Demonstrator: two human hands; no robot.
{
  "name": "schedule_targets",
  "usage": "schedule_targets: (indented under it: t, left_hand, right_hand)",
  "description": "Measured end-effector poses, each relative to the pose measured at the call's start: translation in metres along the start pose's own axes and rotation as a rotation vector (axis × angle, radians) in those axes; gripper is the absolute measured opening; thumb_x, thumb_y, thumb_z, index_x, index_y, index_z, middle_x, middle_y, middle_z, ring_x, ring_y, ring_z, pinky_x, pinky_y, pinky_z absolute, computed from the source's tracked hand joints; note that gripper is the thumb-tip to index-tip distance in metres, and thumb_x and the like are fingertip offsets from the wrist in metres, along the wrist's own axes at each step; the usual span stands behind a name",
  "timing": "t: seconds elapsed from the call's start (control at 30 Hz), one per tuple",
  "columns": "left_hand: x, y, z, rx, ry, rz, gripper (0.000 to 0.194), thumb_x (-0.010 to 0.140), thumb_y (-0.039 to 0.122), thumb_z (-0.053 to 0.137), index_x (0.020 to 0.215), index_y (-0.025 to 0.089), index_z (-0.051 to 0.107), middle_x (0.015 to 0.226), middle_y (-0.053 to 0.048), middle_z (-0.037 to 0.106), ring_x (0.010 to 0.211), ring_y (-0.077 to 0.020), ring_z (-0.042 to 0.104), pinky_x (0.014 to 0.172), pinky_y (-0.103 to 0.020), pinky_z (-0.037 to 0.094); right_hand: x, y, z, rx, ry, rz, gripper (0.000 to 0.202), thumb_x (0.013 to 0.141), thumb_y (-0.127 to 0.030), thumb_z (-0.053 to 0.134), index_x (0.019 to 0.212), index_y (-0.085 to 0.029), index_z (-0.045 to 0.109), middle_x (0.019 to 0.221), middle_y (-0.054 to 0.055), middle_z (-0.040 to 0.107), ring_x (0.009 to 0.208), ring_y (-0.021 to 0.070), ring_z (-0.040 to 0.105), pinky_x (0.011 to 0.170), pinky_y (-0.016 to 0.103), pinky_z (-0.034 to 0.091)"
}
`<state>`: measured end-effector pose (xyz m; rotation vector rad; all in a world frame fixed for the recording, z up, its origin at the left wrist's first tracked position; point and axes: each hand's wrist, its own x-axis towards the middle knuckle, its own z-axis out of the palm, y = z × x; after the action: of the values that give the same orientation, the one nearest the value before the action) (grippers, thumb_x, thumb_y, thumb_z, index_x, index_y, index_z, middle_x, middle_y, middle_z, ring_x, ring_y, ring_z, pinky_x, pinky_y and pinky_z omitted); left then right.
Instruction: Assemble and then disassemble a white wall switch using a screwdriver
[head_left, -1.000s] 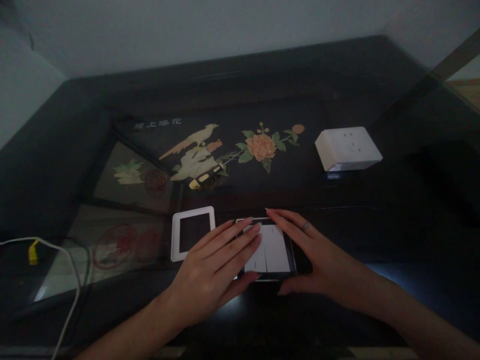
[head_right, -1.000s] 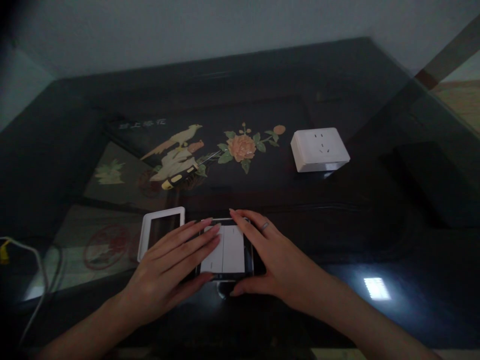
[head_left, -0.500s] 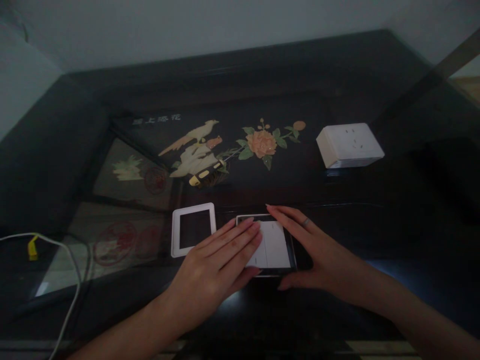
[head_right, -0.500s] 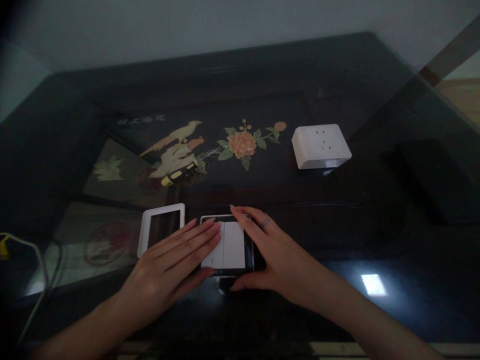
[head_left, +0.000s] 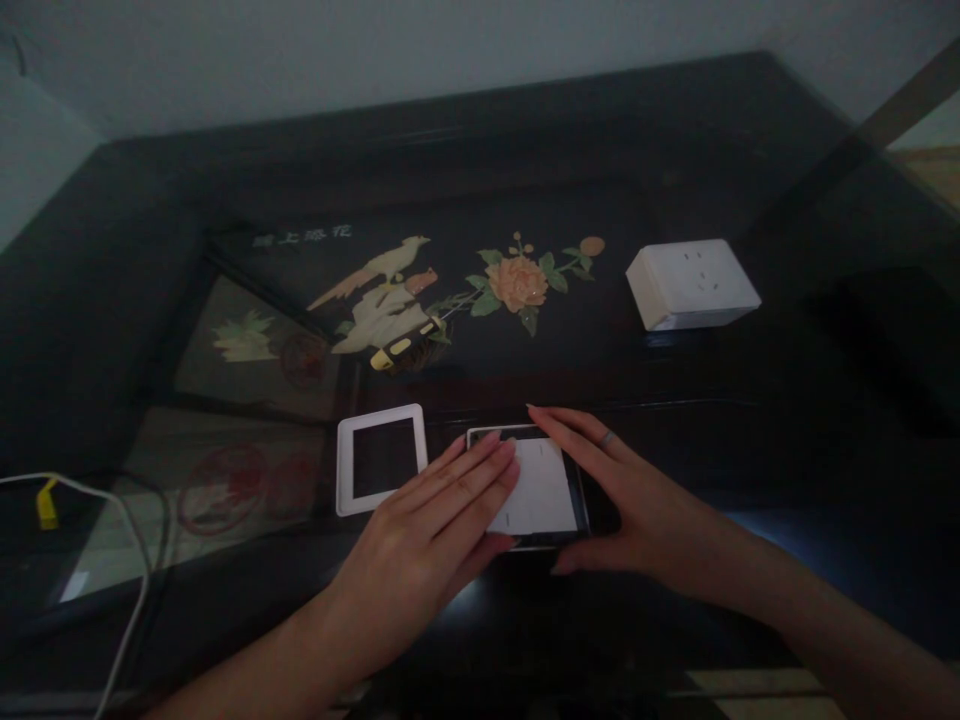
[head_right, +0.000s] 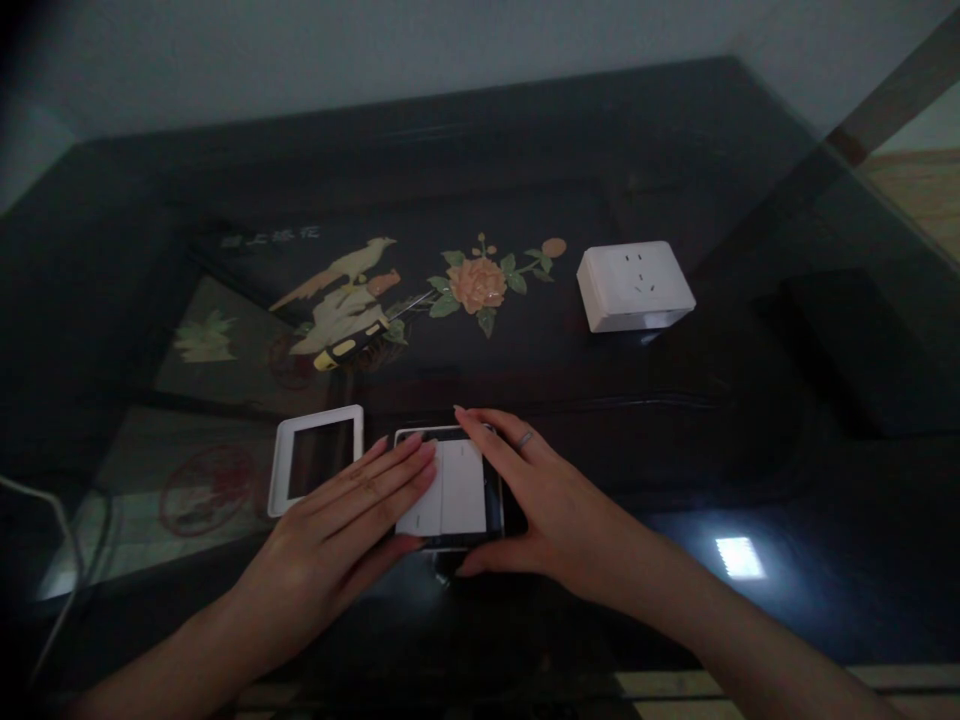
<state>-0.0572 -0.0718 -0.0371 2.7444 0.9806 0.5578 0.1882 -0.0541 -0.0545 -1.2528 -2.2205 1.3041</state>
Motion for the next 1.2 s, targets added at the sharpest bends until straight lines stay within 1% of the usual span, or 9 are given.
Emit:
schedule_targets:
  t: [0.17,0.27,0.37,0.43,0.5,0.63,0.77,1.03,1.2]
  left_hand:
    - [-0.0033,-0.0035,0.0044,-0.141,0.031,-0.079,0.04,0.1,0.028,0.051,0.135,0.009,0.053,0.138,-0.014,0.061,0.136,-0.021,0.05,0.118,-0.044,0.038]
    - [-0.0027,-0.0057,0.0057,-0.206,0.056,-0.098,0.043,0.099,0.036,0.052,0.133,0.01,0.054,0.137,-0.015,0.061,0.134,-0.0221,0.052,0.118,-0.047,0.037]
    - [-0.001,-0.0058,0.0062,-0.238,0.097,-0.114,0.037,0.099,0.031,0.052,0.13,0.011,0.057,0.132,-0.014,0.064,0.131,-0.0201,0.054,0.118,-0.044,0.038]
    - [0.0001,-0.005,0.0069,-0.231,0.118,-0.126,0.034,0.098,0.023,0.053,0.129,0.011,0.058,0.131,-0.013,0.066,0.13,-0.0188,0.055,0.117,-0.042,0.039]
    - [0.0008,-0.0039,0.0078,-0.219,0.124,-0.127,0.034,0.097,0.02,0.055,0.13,0.01,0.057,0.131,-0.013,0.066,0.129,-0.0187,0.056,0.117,-0.041,0.039]
    - [0.0026,-0.0017,0.0084,-0.164,0.126,-0.101,0.034,0.096,0.02,0.057,0.129,0.01,0.058,0.13,-0.012,0.067,0.128,-0.0195,0.057,0.118,-0.042,0.037]
    - [0.0036,0.0001,0.007,-0.115,0.103,-0.091,0.033,0.097,0.021,0.056,0.127,0.01,0.059,0.129,-0.012,0.068,0.127,-0.0199,0.059,0.119,-0.045,0.035]
    - [0.0003,0.0011,0.0085,-0.087,0.082,-0.101,0.034,0.098,0.021,0.054,0.131,0.011,0.056,0.133,-0.009,0.066,0.132,-0.0166,0.054,0.125,-0.042,0.018]
    - [0.0005,0.0039,0.0086,-0.074,0.068,-0.115,0.035,0.098,0.021,0.054,0.132,0.011,0.055,0.134,-0.009,0.065,0.132,-0.0197,0.054,0.125,-0.048,0.018]
  right_hand:
    - [-0.0008,0.0009,0.0001,-0.016,0.005,-0.008,0.113,0.068,-0.049,0.083,0.157,-0.031,0.017,0.159,0.012,0.029,0.146,0.0327,0.031,0.117,0.052,0.031]
    - [-0.0018,0.002,-0.0002,-0.018,-0.002,-0.003,0.113,0.068,-0.048,0.083,0.157,-0.03,0.016,0.159,0.013,0.028,0.147,0.0318,0.03,0.117,0.052,0.031]
    - [-0.0027,0.0025,-0.0008,-0.005,-0.005,-0.003,0.112,0.068,-0.054,0.081,0.157,-0.028,0.018,0.16,0.013,0.027,0.148,0.0307,0.029,0.118,0.049,0.03]
    - [-0.0032,0.0021,-0.0012,0.011,-0.005,-0.003,0.11,0.069,-0.059,0.078,0.157,-0.027,0.02,0.161,0.013,0.026,0.148,0.0295,0.027,0.118,0.048,0.029]
    - [-0.0035,0.001,-0.0014,0.025,-0.003,-0.004,0.105,0.072,-0.062,0.074,0.156,-0.028,0.021,0.161,0.011,0.025,0.149,0.0275,0.026,0.118,0.046,0.028]
    - [-0.0037,-0.0008,-0.0006,0.022,0.001,-0.004,0.097,0.077,-0.061,0.07,0.156,-0.027,0.024,0.161,0.01,0.026,0.148,0.0248,0.028,0.118,0.044,0.029]
    - [-0.0037,0.0004,0.0005,0.002,0.009,-0.011,0.096,0.078,-0.061,0.069,0.155,-0.026,0.025,0.161,0.011,0.027,0.148,0.0251,0.029,0.118,0.044,0.029]
    - [-0.0027,0.0009,0.0,0.0,0.02,-0.028,0.095,0.078,-0.06,0.069,0.155,-0.024,0.026,0.16,0.012,0.029,0.147,0.0247,0.031,0.118,0.042,0.03]
    - [-0.0019,0.0004,0.0003,0.009,0.032,-0.04,0.094,0.079,-0.056,0.07,0.155,-0.024,0.026,0.159,0.013,0.03,0.147,0.025,0.031,0.118,0.043,0.03]
